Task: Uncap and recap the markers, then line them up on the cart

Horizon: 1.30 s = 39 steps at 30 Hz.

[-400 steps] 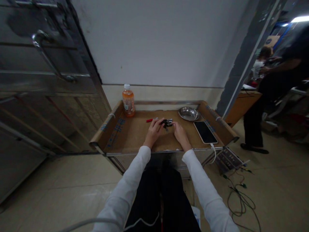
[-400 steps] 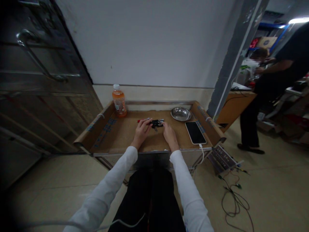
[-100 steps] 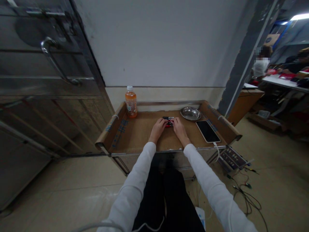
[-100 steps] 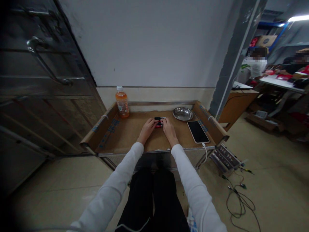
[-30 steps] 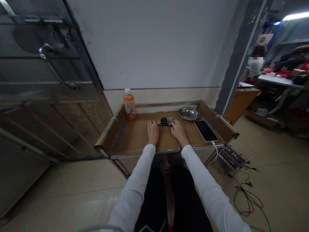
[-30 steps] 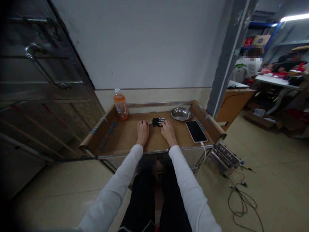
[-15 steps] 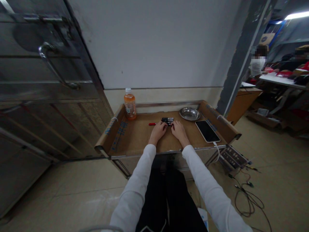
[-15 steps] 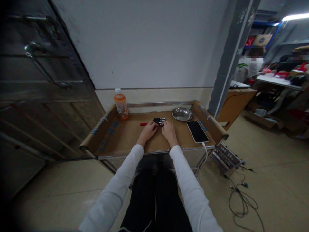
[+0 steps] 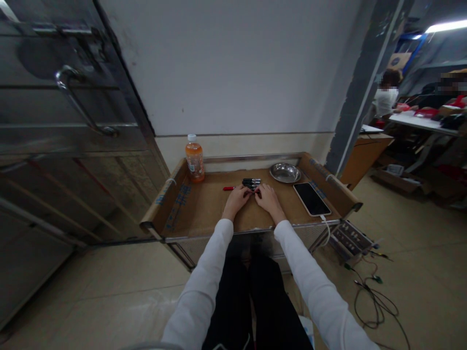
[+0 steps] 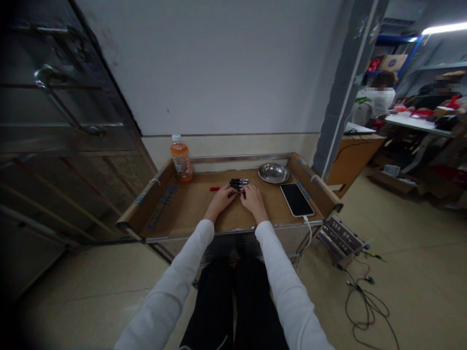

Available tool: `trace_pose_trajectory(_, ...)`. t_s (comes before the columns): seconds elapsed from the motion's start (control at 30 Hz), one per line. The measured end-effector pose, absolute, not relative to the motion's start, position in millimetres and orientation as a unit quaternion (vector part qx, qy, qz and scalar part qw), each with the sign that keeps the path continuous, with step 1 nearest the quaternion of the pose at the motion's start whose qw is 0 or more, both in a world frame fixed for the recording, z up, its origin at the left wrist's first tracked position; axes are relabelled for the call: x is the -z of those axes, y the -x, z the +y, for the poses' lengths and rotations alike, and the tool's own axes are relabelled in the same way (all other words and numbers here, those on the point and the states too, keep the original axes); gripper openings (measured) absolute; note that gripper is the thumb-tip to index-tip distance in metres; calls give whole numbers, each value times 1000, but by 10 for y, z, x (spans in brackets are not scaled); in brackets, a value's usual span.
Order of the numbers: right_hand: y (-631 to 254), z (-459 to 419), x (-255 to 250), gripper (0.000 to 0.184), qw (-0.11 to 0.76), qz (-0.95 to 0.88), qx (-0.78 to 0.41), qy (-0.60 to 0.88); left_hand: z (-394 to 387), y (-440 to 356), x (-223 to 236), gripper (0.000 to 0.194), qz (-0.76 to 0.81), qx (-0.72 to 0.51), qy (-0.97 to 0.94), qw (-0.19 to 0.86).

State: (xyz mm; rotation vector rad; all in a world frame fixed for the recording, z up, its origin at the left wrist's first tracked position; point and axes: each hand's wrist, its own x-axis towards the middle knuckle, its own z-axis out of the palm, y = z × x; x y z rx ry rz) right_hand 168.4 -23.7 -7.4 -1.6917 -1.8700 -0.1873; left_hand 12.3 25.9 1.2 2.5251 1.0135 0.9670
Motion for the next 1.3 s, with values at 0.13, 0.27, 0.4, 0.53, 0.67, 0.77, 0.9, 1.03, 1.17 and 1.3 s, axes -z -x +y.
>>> trace_pose_trajectory(0.13, -1697, -231, 86, 13, 301, -705, 68, 638, 272, -124, -7, 13, 346, -331, -868, 134)
trace_pose_trajectory(0.27, -1701, -216, 90, 13, 306, -709, 68, 632, 286, -132, 6, 14, 337, -333, -868, 144)
trace_pose_trajectory(0.4, -1697, -200, 97, 13, 311, -715, 58, 624, 303, -141, 25, 14, 329, -332, -870, 156)
trace_pose_trajectory(0.53, -1695, -197, 102, 14, 314, -727, 43, 609, 304, -147, 19, 17, 320, -340, -863, 192)
trace_pose_trajectory(0.67, -1702, -195, 102, 18, 316, -735, 37, 599, 308, -150, 19, 16, 312, -354, -856, 210)
trace_pose_trajectory(0.77, -1713, -188, 103, 16, 314, -736, 36, 599, 316, -154, 39, 15, 302, -371, -854, 204)
trace_pose_trajectory(0.9, -1724, -185, 107, 12, 316, -732, 40, 602, 302, -152, 42, 18, 298, -385, -854, 186)
trace_pose_trajectory(1.03, -1731, -201, 98, 15, 319, -717, 56, 617, 259, -138, -16, 28, 304, -372, -862, 159)
trace_pose_trajectory(1.17, -1739, -242, 57, 16, 327, -675, 80, 656, 221, -127, -71, 36, 303, -319, -890, 122)
trace_pose_trajectory(1.3, -1740, -299, 6, 17, 306, -617, 100, 718, 205, -125, -68, 26, 341, -297, -888, 82)
